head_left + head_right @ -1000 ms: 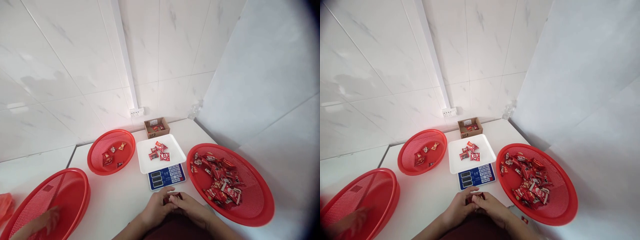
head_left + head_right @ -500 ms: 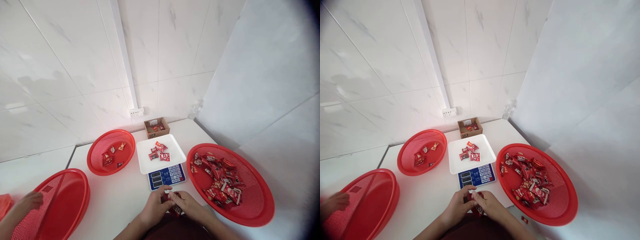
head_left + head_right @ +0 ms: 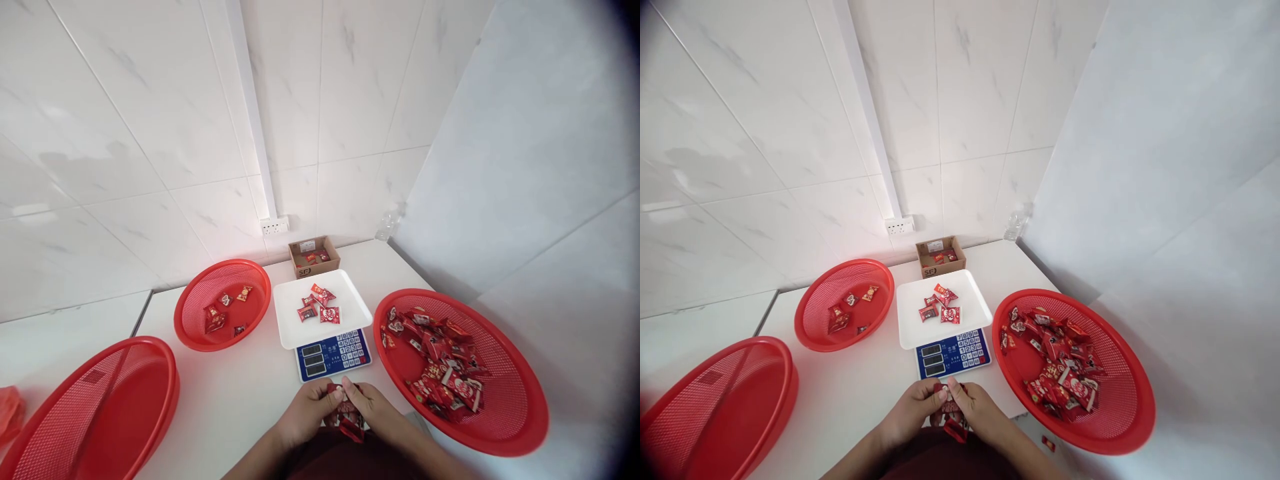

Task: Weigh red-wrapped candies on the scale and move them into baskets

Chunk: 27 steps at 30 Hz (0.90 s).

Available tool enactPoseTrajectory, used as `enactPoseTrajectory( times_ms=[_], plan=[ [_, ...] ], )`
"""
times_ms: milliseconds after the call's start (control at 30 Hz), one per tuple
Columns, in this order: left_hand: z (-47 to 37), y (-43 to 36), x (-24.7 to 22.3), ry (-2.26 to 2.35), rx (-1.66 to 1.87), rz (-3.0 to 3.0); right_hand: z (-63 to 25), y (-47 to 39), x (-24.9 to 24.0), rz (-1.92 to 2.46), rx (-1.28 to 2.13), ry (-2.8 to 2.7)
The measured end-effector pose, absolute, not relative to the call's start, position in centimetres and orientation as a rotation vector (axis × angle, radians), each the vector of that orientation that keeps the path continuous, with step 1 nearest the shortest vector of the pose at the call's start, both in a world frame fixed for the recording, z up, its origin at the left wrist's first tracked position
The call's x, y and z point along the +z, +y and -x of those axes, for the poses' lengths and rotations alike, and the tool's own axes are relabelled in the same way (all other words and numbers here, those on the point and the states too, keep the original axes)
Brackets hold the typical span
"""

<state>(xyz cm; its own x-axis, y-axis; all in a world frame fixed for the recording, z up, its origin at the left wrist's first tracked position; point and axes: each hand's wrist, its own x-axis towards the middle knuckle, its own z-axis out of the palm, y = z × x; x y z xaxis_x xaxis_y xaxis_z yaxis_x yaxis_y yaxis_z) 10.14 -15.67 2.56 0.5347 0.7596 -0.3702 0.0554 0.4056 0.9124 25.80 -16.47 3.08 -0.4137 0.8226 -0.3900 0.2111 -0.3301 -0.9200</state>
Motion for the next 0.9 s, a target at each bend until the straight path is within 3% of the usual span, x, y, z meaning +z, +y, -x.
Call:
enactPoseTrajectory(
  times_ms=[200, 400, 600, 767, 900],
  plan=[
    [-8.1, -14.5, 2.4, 1.147, 0.577, -1.273, -26.1, -16.3, 2.4, 1.444, 1.739, -1.267],
    [1.1, -10.7, 0.4, 1.974, 0.774, -1.714, -27.8, -16.0, 2.4, 1.630, 1.572, -1.012],
    [10.0, -9.0, 0.1, 2.739, 0.608, -1.363, -28.2, -16.1, 2.3, 1.643, 1.572, -0.902],
    [13.4, -7.7, 0.0, 2.750, 0.434, -0.879, -27.7, -16.0, 1.0, 1.552, 1.656, -0.904],
    [15.7, -6.6, 0.2, 2.662, 0.385, -0.912, -27.7, -15.9, 0.3, 1.558, 1.678, -0.914]
  ],
)
